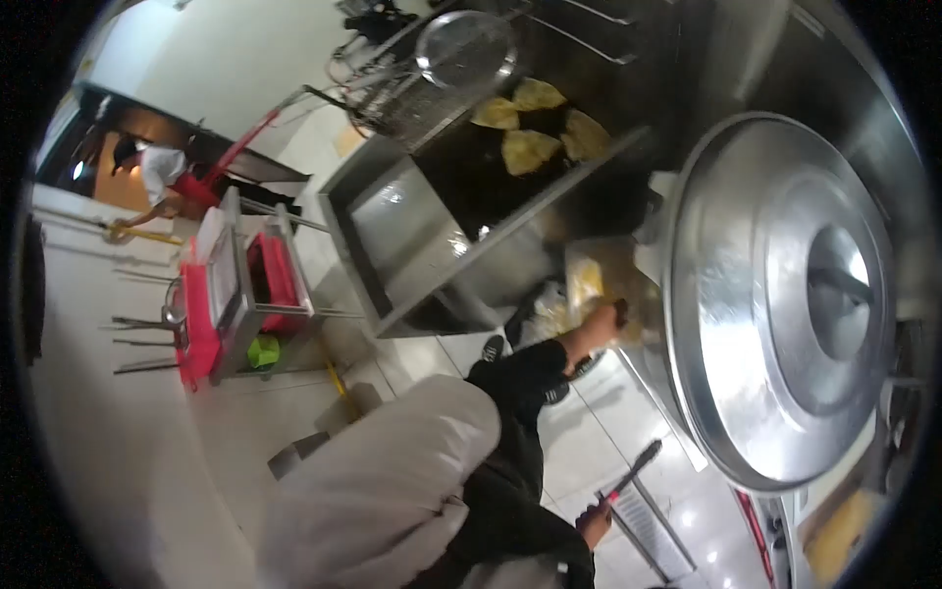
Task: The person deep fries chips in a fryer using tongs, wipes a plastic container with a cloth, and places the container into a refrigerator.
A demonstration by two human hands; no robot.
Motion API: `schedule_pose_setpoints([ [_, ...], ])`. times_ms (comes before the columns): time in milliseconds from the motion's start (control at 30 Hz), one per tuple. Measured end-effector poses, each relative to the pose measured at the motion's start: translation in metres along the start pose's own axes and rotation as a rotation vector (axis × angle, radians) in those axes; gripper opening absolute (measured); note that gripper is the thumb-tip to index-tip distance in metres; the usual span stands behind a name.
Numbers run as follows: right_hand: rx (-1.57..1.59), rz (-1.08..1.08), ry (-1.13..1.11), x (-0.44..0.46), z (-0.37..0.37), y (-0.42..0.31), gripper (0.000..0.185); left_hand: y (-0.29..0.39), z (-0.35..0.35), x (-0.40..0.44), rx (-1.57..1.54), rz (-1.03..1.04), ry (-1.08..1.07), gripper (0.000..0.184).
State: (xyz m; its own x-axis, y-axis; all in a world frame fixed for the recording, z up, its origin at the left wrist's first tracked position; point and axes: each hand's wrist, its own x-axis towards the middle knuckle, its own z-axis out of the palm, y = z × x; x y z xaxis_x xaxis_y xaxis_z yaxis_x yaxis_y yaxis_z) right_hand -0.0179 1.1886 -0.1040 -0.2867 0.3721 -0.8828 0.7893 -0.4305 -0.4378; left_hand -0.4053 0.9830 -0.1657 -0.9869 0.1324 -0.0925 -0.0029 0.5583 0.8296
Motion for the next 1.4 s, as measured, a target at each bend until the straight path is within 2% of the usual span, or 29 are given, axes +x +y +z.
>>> schedule_pose_setpoints([
  [67, -0.072, -0.043, 0.069, 0.004, 0.001, 0.002, 0.032, -0.011, 0.012, 0.0, -0.103, 0.101, 0.01, 0.025],
  [100, -0.097, -0.066, 0.037, 0.014, -0.006, 0.008, 0.031, 0.003, -0.003, -0.004, -0.093, 0.306, -0.003, 0.018],
  [133, -0.121, -0.09, 0.007, 0.014, -0.006, 0.004, 0.031, -0.02, -0.001, -0.002, 0.041, 0.371, 0.004, 0.01],
  [167, 0.088, -0.038, 0.057, 0.016, -0.001, 0.006, 0.021, -0.04, 0.007, -0.003, 0.178, 0.445, 0.021, 0.002],
  [233, 0.14, -0.048, 0.092, 0.006, 0.008, -0.003, 0.024, -0.007, -0.015, -0.013, -0.488, 0.25, 0.024, 0.016],
  [300, 0.144, -0.035, 0.104, 0.006, 0.006, -0.003, 0.028, 0.029, -0.05, -0.02, -0.447, 0.075, 0.063, 0.016],
  [333, 0.149, -0.035, 0.105, 0.006, 0.007, -0.001, 0.029, -0.002, -0.051, -0.014, -0.454, 0.239, 0.029, 0.015],
  [367, 0.149, -0.031, 0.098, 0.001, 0.013, -0.004, 0.03, 0.014, -0.08, -0.012, -0.463, 0.173, -0.063, 0.016],
  [467, 0.122, -0.022, 0.189, -0.006, 0.024, -0.001, 0.032, 0.076, -0.144, -0.019, -0.539, -0.078, -0.063, 0.016],
  [500, 0.133, -0.025, 0.186, -0.01, 0.027, 0.001, 0.032, 0.06, -0.155, -0.014, -0.497, -0.269, -0.164, 0.014],
  [633, 0.155, -0.043, 0.239, -0.029, 0.041, 0.011, 0.036, 0.084, -0.223, -0.011, -1.04, -0.348, -0.137, 0.017],
  [733, 0.166, -0.038, 0.228, -0.047, 0.054, 0.019, 0.035, 0.109, -0.298, -0.005, -1.032, -0.312, -0.131, 0.019],
  [767, 0.153, -0.048, 0.231, -0.055, 0.06, 0.02, 0.035, 0.118, -0.321, -0.003, -0.988, -0.297, -0.038, 0.018],
  [867, 0.112, -0.049, 0.258, -0.069, 0.083, 0.024, 0.035, 0.077, -0.377, 0.024, -0.5, 0.029, 0.203, 0.016],
  [900, 0.097, -0.044, 0.276, -0.071, 0.087, 0.026, 0.035, 0.118, -0.404, 0.014, -0.27, 0.061, 0.291, 0.018],
  [1000, 0.05, -0.08, 0.266, -0.083, 0.102, 0.025, 0.035, 0.087, -0.426, 0.039, -0.018, 0.042, 0.244, 0.019],
  [1033, 0.017, -0.061, 0.288, -0.095, 0.111, 0.015, 0.033, 0.073, -0.424, 0.046, 0.113, 0.038, 0.22, 0.021],
  [1133, -0.003, -0.102, 0.215, -0.1, 0.11, 0.017, 0.032, 0.051, -0.399, 0.034, 0.148, 0.243, 0.157, 0.023],
  [1267, -0.114, -0.2, 0.262, -0.148, 0.119, -0.004, 0.033, 0.108, -0.384, -0.023, 0.037, 0.106, -0.455, 0.031],
  [1333, -0.162, -0.27, 0.247, -0.177, 0.117, -0.013, 0.033, 0.092, -0.355, -0.05, -0.164, 0.311, -0.619, 0.03],
  [1400, -0.217, -0.331, 0.183, -0.212, 0.121, -0.033, 0.031, 0.115, -0.362, -0.074, -0.251, 0.326, -0.82, 0.03],
])
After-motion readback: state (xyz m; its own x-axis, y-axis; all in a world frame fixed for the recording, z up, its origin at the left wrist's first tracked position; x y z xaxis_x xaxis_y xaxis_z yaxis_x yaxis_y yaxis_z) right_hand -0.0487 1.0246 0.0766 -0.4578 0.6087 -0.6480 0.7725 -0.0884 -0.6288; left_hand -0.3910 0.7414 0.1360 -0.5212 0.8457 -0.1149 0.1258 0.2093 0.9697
